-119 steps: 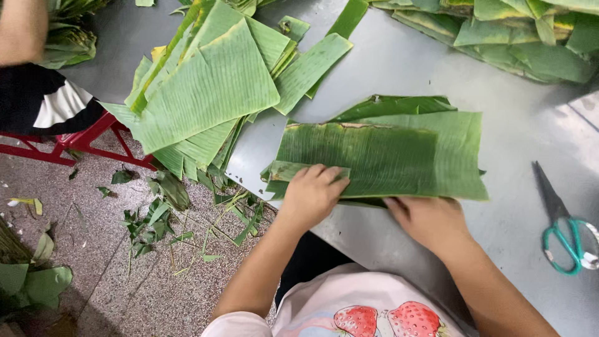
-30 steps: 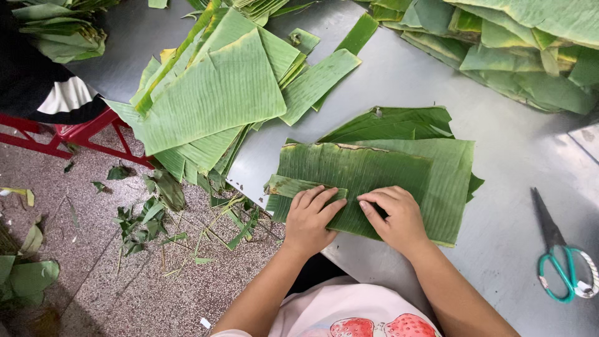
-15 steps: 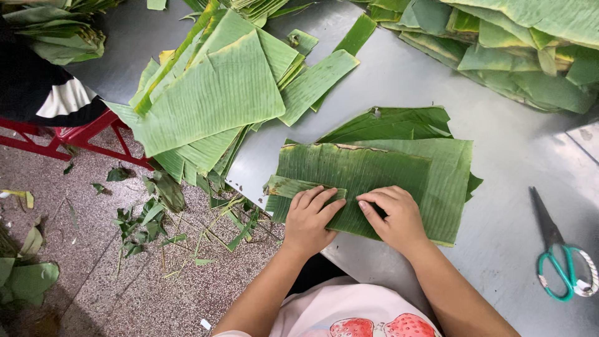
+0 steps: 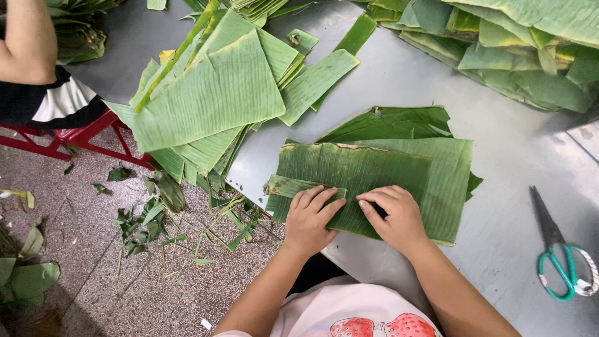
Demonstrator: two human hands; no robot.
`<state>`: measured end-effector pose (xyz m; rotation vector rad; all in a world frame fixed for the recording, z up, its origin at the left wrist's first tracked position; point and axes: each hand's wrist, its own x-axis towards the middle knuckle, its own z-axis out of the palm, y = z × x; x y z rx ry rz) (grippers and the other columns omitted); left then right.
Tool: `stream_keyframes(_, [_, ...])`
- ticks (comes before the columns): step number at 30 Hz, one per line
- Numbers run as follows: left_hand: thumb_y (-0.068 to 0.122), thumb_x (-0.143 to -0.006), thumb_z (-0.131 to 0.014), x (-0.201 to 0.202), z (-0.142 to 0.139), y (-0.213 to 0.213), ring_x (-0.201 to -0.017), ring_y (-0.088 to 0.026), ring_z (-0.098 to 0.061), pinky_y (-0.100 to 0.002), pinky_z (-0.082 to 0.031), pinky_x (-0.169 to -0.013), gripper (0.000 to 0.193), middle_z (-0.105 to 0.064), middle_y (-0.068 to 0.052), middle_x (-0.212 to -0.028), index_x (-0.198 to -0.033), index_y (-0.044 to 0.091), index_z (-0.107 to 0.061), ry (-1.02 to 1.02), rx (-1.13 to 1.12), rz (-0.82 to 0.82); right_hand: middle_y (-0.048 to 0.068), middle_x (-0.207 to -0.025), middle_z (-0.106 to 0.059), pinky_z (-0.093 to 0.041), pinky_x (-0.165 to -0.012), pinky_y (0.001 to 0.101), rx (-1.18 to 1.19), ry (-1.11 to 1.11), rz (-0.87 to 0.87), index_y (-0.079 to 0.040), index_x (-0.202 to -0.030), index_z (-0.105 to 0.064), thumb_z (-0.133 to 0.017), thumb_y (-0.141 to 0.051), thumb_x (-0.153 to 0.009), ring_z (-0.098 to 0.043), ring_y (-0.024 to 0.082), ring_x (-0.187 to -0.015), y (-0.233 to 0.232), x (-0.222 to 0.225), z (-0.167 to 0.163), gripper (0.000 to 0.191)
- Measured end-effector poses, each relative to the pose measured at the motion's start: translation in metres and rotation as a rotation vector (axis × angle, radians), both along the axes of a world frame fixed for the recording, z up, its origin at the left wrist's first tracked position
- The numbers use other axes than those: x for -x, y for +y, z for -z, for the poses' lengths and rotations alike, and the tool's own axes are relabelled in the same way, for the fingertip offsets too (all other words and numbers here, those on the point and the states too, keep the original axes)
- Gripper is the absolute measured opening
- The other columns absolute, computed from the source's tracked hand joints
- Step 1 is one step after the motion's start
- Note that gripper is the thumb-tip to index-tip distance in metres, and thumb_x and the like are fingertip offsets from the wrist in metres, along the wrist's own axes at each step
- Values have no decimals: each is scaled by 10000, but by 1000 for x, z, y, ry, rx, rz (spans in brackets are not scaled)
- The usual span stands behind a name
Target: The person folds banana leaf sheets into layered packets, at times placing a ball of pink dough on a leaf before folding the leaf over it, pressing and creasing the folds by hand, and setting finished folded leaf packets aside on the work table.
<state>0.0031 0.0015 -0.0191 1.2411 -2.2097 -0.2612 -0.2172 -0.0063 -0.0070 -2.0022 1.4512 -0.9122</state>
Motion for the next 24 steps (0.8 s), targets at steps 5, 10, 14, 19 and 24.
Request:
stream_keyframes(5, [207, -719, -801, 0, 0, 0, -1264, -305, -583, -494, -434, -1078, 475, -656, -55, -1300, -1183, 171, -706, -1, 0, 2, 63, -956, -762, -512, -830, 410, 0, -10, 3, -95, -965, -766, -717, -199, -899, -685, 281, -889, 0, 1, 0, 133])
stream_keyframes(10, [195, -707, -800, 0, -1, 0, -1263, -306, -584, -492, -437, -1079, 487, -655, -56, -1300, -1185, 169, -705, 4, -1, 5, 63, -958, -763, -510, -839, 412, 15, -4, 2, -96, -962, -767, -719, -194, -898, -688, 281, -895, 0, 0, 0, 127])
stream_keyframes(14, [201, -704, -805, 0, -2, 0, -1259, -311, -583, -493, -437, -1074, 493, -655, -59, -1300, -1186, 165, -704, 8, -5, 11, 63, -956, -762, -512, -840, 408, 22, -6, 8, -99, -963, -770, -717, -194, -899, -690, 279, -892, 0, 0, 0, 127])
stream_keyframes(19, [205, -705, -805, 0, -2, -1, -1260, -310, -585, -494, -438, -1073, 489, -655, -58, -1298, -1182, 167, -707, 6, -4, 9, 64, -952, -763, -513, -829, 407, 5, 0, 6, -99, -961, -772, -719, -194, -894, -688, 280, -882, 0, 0, 0, 128])
stream_keyframes(24, [215, -719, -807, 0, -1, 0, -1264, -303, -587, -488, -437, -1080, 476, -656, -53, -1301, -1182, 170, -707, 5, 7, -1, 62, -957, -762, -513, -827, 408, 3, -5, 1, -99, -967, -771, -717, -192, -894, -687, 278, -888, 0, 0, 0, 129])
